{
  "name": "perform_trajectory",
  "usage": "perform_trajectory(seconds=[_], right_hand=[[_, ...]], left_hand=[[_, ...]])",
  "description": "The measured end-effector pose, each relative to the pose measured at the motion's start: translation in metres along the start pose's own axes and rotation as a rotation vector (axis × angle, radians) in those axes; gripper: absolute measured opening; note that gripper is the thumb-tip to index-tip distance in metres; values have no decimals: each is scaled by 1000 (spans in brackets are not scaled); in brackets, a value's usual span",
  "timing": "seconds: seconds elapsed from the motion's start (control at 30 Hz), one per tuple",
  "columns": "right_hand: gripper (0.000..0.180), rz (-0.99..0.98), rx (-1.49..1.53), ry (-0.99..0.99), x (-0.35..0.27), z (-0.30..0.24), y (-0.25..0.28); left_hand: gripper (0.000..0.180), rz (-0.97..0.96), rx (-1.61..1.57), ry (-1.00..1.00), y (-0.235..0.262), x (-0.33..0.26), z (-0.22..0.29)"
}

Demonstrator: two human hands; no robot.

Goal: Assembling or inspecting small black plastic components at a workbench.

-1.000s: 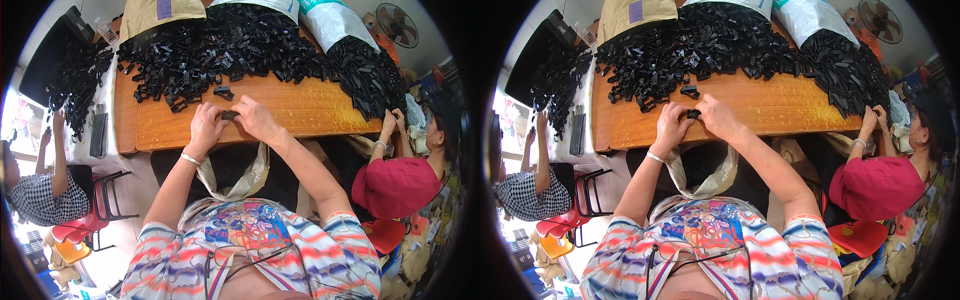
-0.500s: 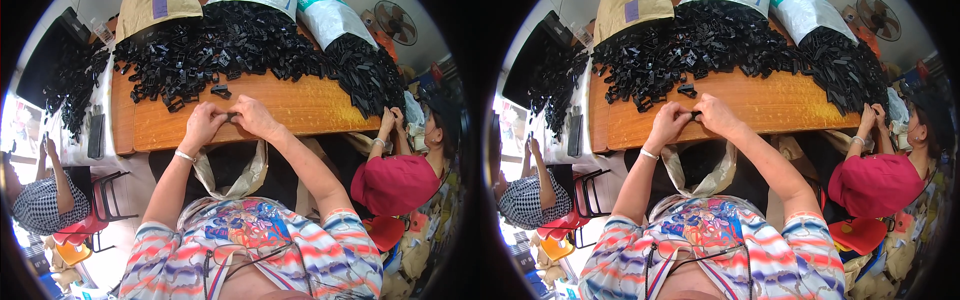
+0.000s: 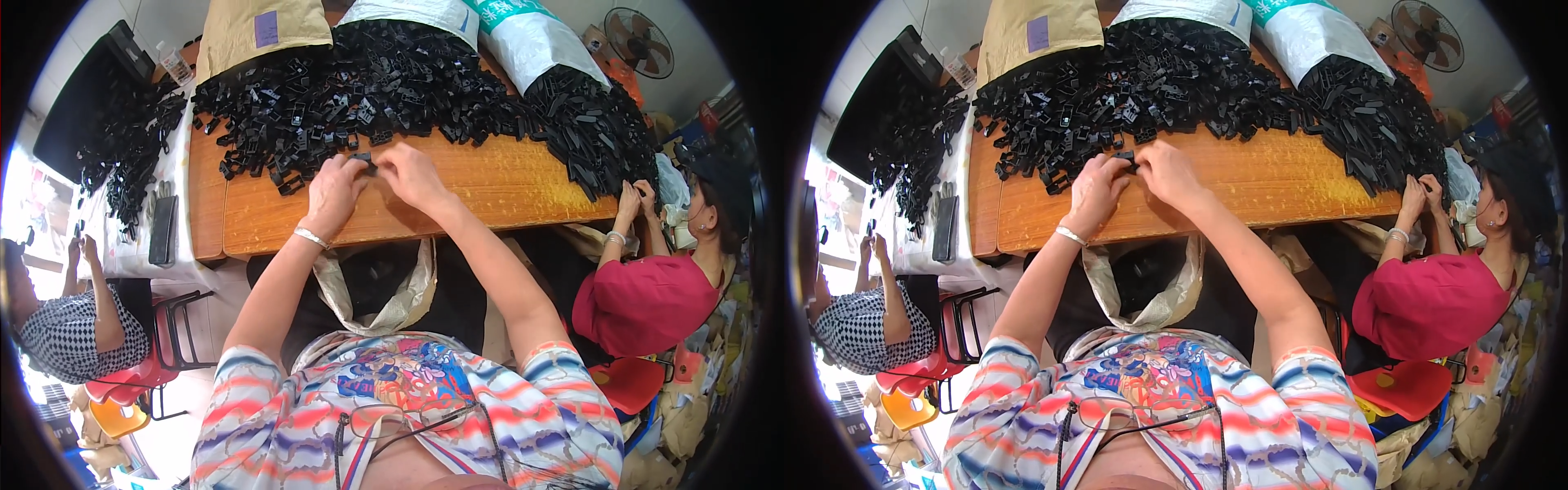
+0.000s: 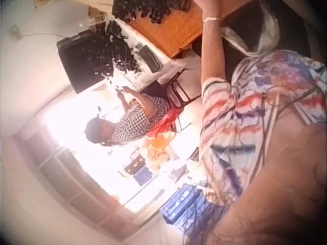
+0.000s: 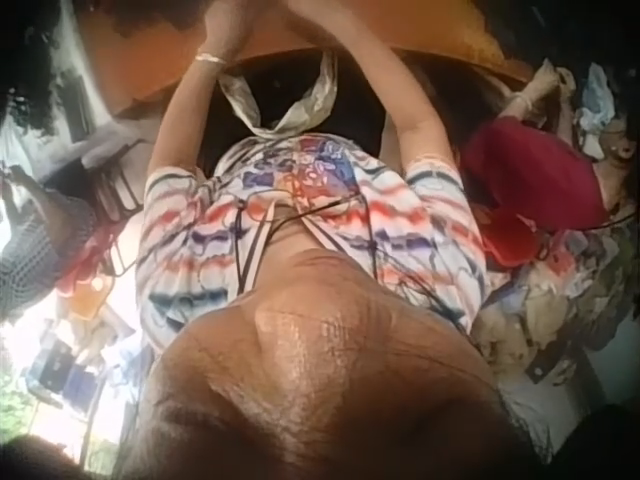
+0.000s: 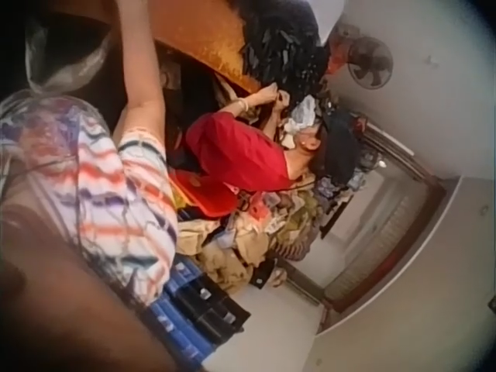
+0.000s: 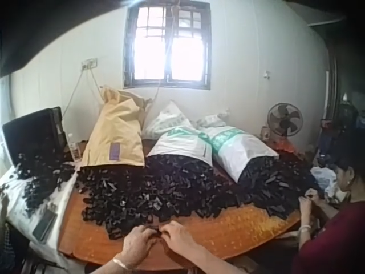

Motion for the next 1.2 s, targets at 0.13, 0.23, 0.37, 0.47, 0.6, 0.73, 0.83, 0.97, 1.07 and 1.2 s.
perform_trajectory(seconds=[0.13,0.23,0.37,0.47,0.6,0.73,0.83,0.97,1.07,1.2], right_hand=[[15,2,-97,-5,37,7,-23],[27,-324,-146,20,52,9,-32],[28,-449,-121,21,56,18,-30],[31,-797,141,-150,57,25,-27],[25,-887,279,-275,41,-3,-8],[28,-789,351,-98,18,16,-12],[31,-696,634,-105,-1,14,-18],[33,-709,524,-50,-7,1,-4],[23,-543,670,-262,-12,16,9],[21,-295,839,-337,-8,22,15]], left_hand=[[19,7,24,1,-9,-1,-1],[18,38,20,-12,-9,-4,-1],[15,51,17,-74,-8,-6,2],[15,25,-2,-136,-3,-8,10],[16,4,-24,-236,6,-23,16],[18,-62,-61,-333,19,-31,33],[18,-102,-69,-405,25,-33,32],[18,-172,-42,-438,35,-30,37],[18,-163,-33,-476,38,-29,34],[15,-111,-98,-330,33,-36,14]])
Point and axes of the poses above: each hand's wrist, its own x-axis towards the middle knuckle, its own y-axis out of the back of the hand, z = x × y, the point moved 3 cm from there along x, towards the middle knuckle, and after that the axes turned 2 degrees about -z, right-handed, at the moved point
